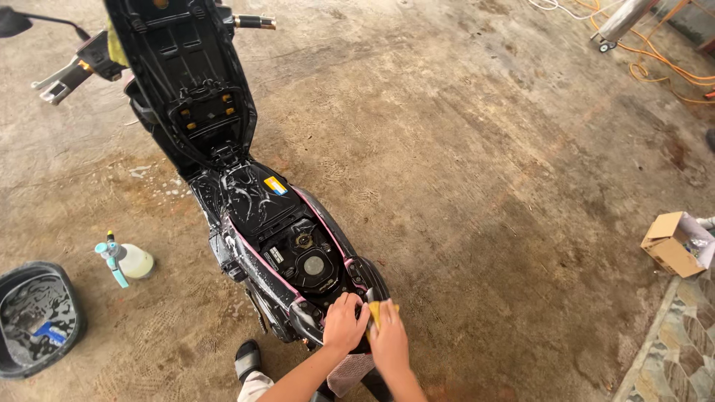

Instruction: The person sprays a cleaning solution onto a black scooter with pink accents using a handheld pump sprayer. They then use a yellow sponge to scrub the scooter's body panels, including the seat area and side panels, repeatedly dipping the sponge into a bucket of soapy water to rinse it.

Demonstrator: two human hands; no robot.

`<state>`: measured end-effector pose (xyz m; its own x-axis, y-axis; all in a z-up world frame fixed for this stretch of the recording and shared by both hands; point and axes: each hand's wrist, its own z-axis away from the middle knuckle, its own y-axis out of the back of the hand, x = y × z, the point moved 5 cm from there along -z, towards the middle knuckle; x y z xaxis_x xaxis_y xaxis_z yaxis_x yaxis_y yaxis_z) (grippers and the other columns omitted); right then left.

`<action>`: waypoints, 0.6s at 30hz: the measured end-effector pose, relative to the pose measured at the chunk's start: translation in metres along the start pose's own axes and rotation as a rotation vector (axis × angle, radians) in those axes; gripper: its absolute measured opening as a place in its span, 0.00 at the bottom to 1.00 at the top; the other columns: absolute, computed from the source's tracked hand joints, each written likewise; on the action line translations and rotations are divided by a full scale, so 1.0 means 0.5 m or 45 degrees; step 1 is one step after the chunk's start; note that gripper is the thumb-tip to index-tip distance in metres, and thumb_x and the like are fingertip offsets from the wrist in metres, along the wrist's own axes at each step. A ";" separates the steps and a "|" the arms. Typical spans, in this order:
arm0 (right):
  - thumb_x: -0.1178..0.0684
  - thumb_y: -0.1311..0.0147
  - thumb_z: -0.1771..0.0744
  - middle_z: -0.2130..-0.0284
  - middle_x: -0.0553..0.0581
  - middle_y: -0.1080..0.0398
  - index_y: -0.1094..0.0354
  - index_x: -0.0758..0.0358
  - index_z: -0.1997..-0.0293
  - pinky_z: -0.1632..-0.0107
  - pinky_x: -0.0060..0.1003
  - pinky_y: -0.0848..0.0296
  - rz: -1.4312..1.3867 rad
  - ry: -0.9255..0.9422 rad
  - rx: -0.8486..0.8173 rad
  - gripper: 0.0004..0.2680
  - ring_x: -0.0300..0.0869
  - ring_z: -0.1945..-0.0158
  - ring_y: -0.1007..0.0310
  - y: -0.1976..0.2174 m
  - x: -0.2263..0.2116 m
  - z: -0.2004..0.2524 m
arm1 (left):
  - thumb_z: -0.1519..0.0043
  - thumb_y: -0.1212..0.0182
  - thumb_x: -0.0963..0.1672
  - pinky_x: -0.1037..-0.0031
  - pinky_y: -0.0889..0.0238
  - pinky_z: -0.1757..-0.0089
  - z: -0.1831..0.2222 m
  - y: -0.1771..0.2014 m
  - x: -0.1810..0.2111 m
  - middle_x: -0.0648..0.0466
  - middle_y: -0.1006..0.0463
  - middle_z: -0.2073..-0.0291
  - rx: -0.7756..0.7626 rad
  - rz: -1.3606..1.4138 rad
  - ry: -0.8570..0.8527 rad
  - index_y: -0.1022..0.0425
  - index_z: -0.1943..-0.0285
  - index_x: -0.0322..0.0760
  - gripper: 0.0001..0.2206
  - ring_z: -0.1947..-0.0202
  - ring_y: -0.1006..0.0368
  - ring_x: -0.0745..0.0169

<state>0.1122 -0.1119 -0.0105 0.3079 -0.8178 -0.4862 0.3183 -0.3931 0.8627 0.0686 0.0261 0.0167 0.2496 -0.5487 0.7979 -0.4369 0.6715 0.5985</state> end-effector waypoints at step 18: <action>0.51 0.48 0.31 0.46 0.65 0.26 0.29 0.61 0.41 0.44 0.48 0.27 -0.301 0.278 -0.254 0.13 0.57 0.46 0.25 -0.098 -0.017 -0.345 | 0.38 0.40 0.49 0.54 0.32 0.64 0.014 -0.013 -0.041 0.45 0.23 0.72 -0.176 0.059 -0.019 0.26 0.71 0.35 0.14 0.68 0.25 0.39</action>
<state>0.2488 -0.0130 -0.0725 0.3819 -0.5974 -0.7052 0.5652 -0.4527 0.6896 0.0603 0.0298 -0.0042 0.2190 -0.5220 0.8244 -0.3245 0.7578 0.5661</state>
